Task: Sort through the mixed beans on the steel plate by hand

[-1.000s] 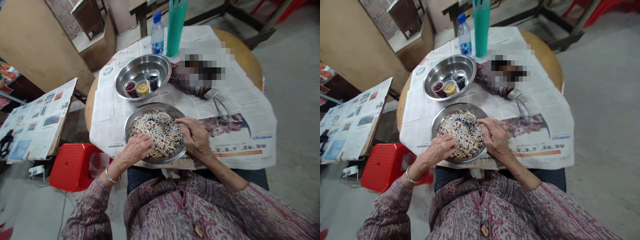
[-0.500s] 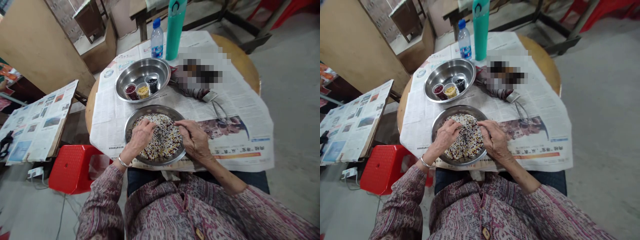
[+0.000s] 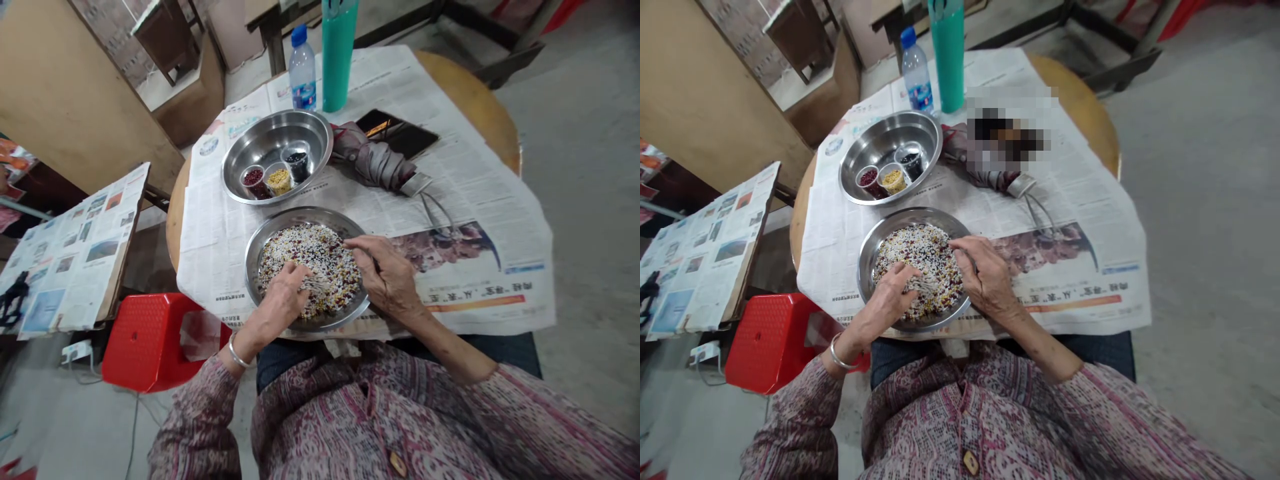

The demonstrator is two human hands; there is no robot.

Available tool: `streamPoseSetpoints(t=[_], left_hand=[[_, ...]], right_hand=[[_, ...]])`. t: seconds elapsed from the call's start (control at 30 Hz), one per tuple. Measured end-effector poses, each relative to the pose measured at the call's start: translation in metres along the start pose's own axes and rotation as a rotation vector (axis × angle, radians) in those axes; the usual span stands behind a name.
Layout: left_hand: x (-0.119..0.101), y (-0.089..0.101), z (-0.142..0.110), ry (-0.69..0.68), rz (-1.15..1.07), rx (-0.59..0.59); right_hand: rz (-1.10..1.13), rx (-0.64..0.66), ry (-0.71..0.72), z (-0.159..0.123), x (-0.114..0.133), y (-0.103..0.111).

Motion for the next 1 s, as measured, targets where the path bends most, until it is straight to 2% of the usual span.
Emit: streamPoseSetpoints(t=[0.2, 0.3, 0.4, 0.5, 0.6, 0.77, 0.9, 1.0], left_hand=[[-0.025, -0.01, 0.042, -0.178, -0.017, -0.051], [-0.022, -0.006, 0.06, -0.189, 0.128, -0.095], [-0.01, 0.001, 0.068, -0.116, 0.248, -0.143], [0.003, 0.008, 0.057, -0.039, 0.29, -0.145], [0.011, 0.011, 0.032, -0.01, 0.27, -0.144], [0.025, 0.012, -0.005, -0.016, 0.187, -0.295], [0.041, 0.01, -0.007, 0.05, 0.116, -0.456], [0.047, 0.006, -0.002, 0.094, 0.052, -0.502]], right_hand=[[0.008, -0.009, 0.033, -0.001, -0.002, 0.0], [0.01, -0.004, 0.014, -0.001, -0.003, -0.001], [0.021, -0.014, 0.022, -0.001, -0.003, -0.002], [0.029, -0.02, 0.036, -0.001, -0.004, -0.002], [0.021, -0.009, 0.023, -0.001, -0.005, -0.001], [0.011, 0.004, 0.018, -0.001, -0.005, 0.0], [-0.013, -0.002, 0.041, -0.002, -0.005, -0.001], [-0.036, -0.009, 0.047, -0.003, -0.007, -0.001]])
Point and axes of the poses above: each hand's wrist, its own z-axis towards the middle knuckle, its own y-axis out of the back of the hand, x = y × z, the point moved 2 cm from there along z, towards the middle knuckle, and after that the axes turned 12 degrees about z, right-handed, at the moved point
